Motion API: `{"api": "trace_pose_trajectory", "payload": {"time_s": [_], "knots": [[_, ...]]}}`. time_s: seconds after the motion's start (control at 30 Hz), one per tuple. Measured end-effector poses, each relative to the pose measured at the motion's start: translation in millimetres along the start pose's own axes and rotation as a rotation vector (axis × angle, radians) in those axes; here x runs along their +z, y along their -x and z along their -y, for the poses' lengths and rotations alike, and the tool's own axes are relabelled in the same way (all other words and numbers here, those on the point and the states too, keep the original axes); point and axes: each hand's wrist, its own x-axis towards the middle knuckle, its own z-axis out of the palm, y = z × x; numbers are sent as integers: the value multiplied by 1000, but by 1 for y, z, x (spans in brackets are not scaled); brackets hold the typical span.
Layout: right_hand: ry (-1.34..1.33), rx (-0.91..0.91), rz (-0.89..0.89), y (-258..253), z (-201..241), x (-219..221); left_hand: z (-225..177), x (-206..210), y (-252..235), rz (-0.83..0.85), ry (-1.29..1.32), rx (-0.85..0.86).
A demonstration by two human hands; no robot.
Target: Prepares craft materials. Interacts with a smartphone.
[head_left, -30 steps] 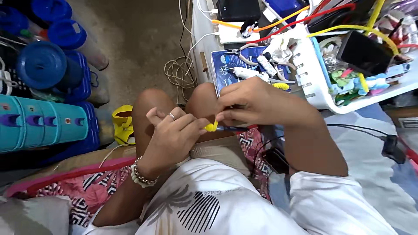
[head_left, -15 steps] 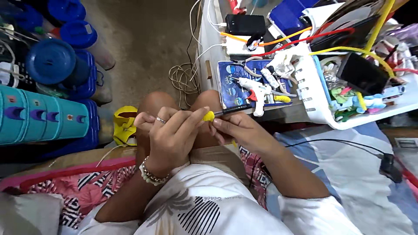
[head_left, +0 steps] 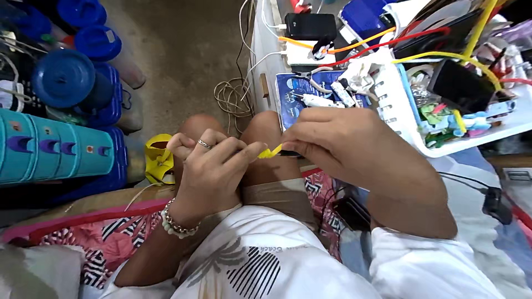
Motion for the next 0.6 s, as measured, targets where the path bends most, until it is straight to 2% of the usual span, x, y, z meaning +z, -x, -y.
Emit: {"api": "trace_pose_trajectory", "payload": {"time_s": [0.17, 0.33, 0.47, 0.6], "knots": [[-125, -65, 113, -7, -18, -8, 2, -2, 0, -4, 61, 23], [-164, -97, 89, -7, -21, -9, 4, -1, -1, 14, 81, 11], [-181, -107, 113, -11, -23, -3, 3, -2, -1, 81, 119, 81], [-403, -162, 135, -18, -36, 9, -2, 1, 2, -38, 177, 72]]}}
